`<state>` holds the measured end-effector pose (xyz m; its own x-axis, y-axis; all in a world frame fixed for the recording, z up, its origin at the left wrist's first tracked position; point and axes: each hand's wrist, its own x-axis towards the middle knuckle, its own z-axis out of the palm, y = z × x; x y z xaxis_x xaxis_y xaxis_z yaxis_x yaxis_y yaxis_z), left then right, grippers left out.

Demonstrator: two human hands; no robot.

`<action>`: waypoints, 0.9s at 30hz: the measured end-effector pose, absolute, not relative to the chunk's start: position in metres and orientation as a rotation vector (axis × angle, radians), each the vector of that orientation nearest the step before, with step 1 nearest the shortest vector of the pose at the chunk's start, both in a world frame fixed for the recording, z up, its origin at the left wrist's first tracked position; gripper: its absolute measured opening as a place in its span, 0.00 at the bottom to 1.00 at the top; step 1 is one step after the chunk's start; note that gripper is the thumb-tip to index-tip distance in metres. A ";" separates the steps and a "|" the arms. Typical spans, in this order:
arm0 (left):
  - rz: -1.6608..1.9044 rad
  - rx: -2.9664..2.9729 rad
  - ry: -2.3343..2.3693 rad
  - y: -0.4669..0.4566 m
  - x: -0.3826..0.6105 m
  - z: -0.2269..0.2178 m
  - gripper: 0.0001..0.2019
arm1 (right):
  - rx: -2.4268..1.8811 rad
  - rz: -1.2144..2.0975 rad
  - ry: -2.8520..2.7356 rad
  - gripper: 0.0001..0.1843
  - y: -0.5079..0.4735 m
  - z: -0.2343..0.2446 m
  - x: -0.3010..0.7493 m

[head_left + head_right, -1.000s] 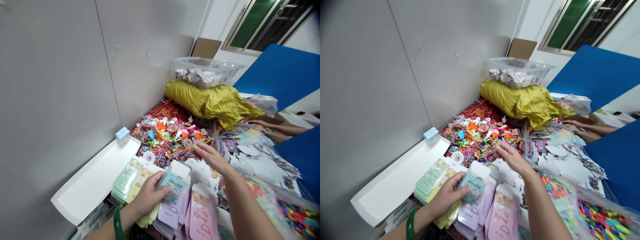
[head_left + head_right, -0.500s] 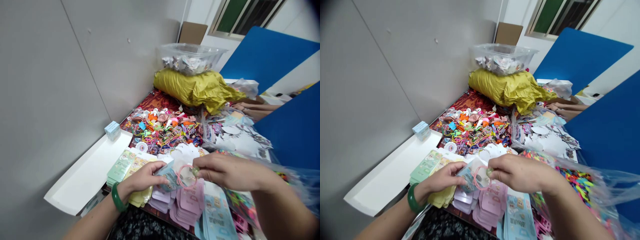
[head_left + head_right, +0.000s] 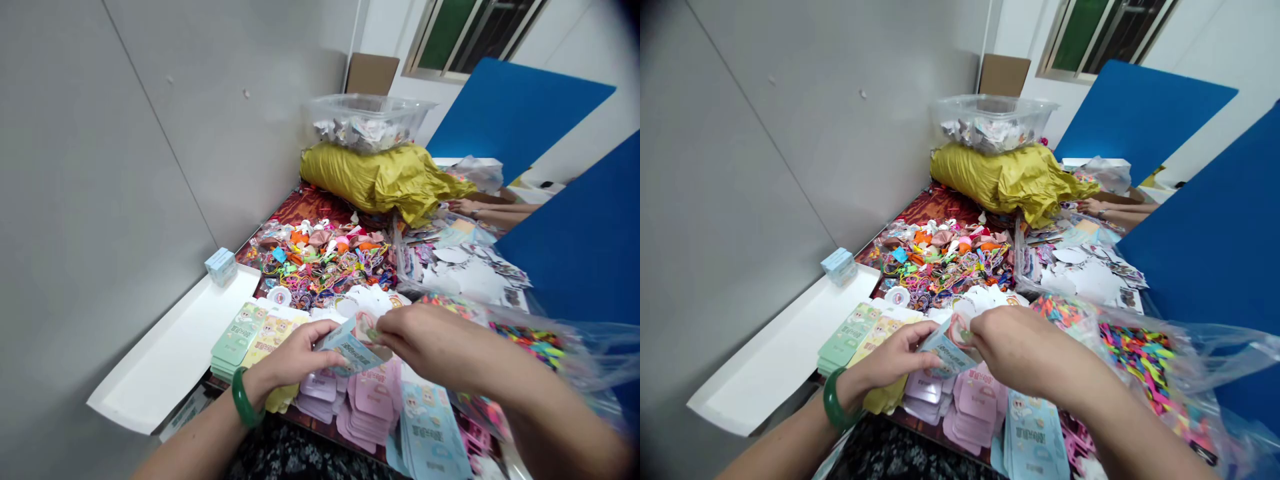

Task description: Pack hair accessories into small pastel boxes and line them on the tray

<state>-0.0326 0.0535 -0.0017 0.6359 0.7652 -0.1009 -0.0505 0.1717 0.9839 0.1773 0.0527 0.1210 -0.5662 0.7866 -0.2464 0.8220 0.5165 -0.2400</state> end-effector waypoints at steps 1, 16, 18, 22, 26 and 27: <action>0.676 1.282 0.709 0.053 -0.031 -0.001 0.15 | 1.420 -0.413 2.647 0.13 0.051 0.119 0.176; 0.934 1.212 0.795 0.038 -0.019 -0.006 0.13 | 1.559 -0.320 3.035 0.12 0.008 0.094 0.154; 0.932 1.233 0.800 0.036 -0.016 -0.007 0.12 | 1.539 -0.355 3.011 0.13 0.007 0.088 0.154; 0.908 1.258 0.823 0.036 -0.014 -0.010 0.12 | 1.686 -0.423 3.070 0.14 0.006 0.086 0.164; 0.894 1.324 0.830 0.033 -0.009 -0.011 0.13 | 1.693 -0.521 3.005 0.14 0.004 0.083 0.161; 0.886 1.357 0.835 0.032 -0.008 -0.011 0.14 | 1.676 -0.552 2.932 0.12 0.004 0.081 0.158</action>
<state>-0.0075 0.0324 -0.0107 0.4428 0.8966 0.0085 -0.0444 0.0125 0.9989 0.1576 0.0036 0.0806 -0.4905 0.8676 0.0821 0.7782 0.4784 -0.4068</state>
